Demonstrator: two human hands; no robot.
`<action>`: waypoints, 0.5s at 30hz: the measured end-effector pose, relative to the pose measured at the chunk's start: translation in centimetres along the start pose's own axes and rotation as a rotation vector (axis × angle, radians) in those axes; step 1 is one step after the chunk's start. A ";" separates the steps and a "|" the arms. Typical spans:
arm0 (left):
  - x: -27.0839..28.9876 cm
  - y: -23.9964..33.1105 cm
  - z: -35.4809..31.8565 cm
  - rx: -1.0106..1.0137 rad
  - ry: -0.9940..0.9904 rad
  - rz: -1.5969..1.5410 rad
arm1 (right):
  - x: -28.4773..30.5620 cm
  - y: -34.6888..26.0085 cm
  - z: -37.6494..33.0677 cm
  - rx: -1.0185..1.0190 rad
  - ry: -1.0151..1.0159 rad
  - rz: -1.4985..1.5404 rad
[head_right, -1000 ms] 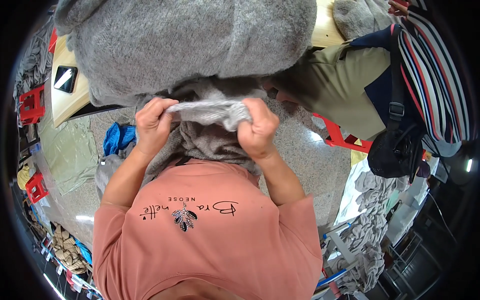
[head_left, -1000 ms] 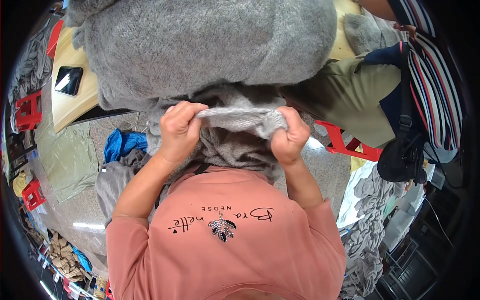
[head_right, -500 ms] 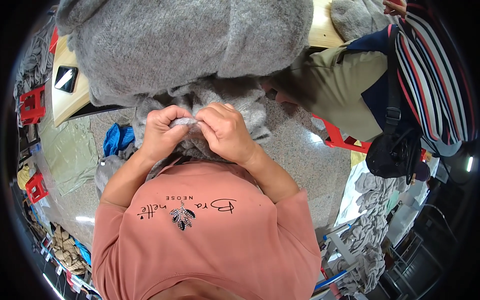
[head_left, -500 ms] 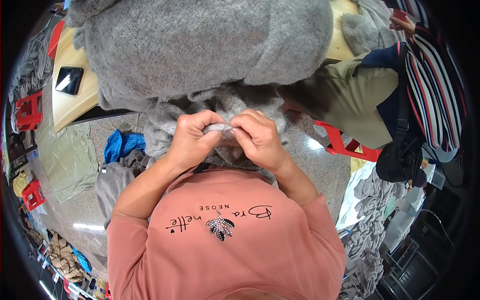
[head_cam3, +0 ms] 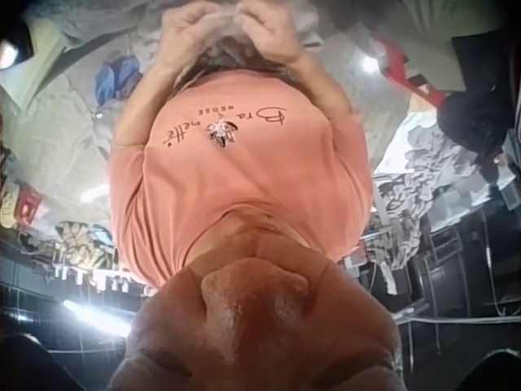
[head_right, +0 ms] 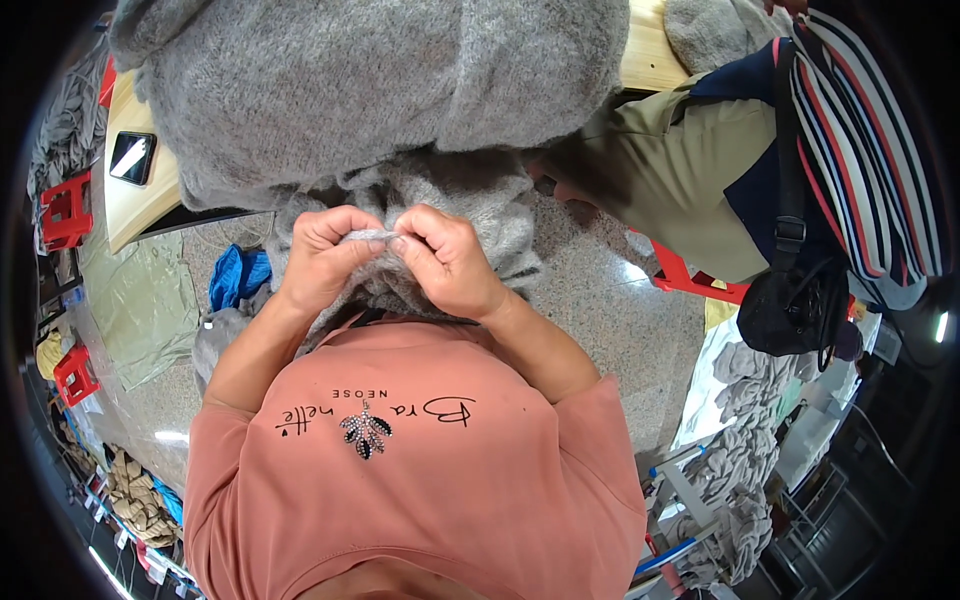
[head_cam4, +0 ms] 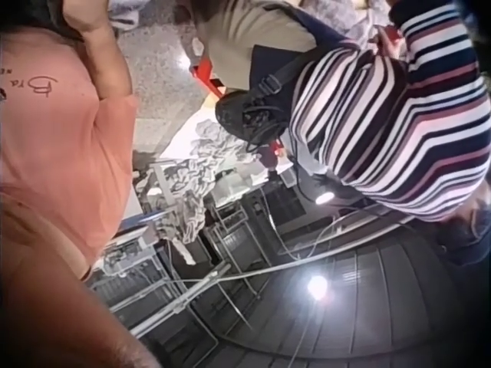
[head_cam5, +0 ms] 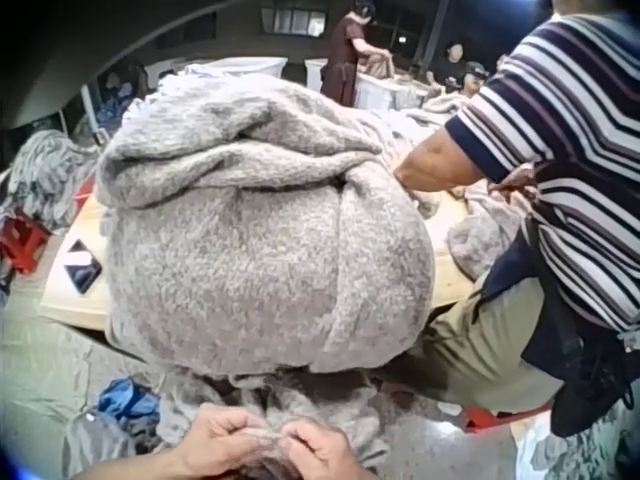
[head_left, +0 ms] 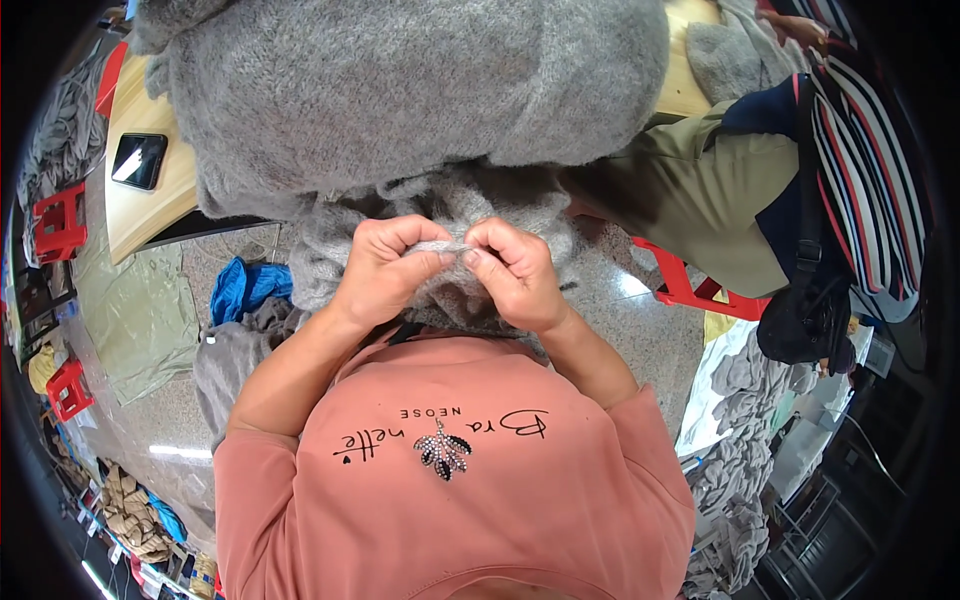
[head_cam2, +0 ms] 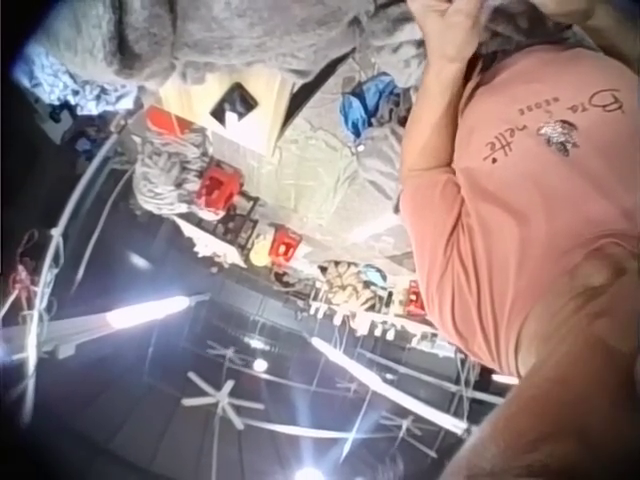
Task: Inspecting fuzzy grey sweaters and removing loose threads or lint by hand on a factory floor.
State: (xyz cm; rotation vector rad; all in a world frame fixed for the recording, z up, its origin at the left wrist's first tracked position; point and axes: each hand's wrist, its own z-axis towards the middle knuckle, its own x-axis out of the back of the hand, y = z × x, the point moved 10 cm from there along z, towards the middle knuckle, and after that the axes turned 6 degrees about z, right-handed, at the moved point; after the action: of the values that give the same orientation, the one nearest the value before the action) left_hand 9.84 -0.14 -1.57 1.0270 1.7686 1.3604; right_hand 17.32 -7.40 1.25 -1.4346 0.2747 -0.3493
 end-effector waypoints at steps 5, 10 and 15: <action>-0.9 -1.5 -0.1 0.137 -0.045 0.022 | -0.1 -0.1 0.3 0.049 0.038 -0.084; -0.6 -1.5 0.0 0.203 -0.077 -0.099 | 2.3 -0.3 -0.2 0.044 0.080 -0.101; 1.1 -2.8 -0.2 0.230 -0.020 -0.036 | 10.4 1.4 -4.0 0.025 0.391 -0.105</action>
State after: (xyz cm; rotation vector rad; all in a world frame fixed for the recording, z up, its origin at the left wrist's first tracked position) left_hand 8.64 0.31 -4.29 1.1199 1.9518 1.1398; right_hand 25.44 -15.06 -0.35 -1.3517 0.5098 -0.7187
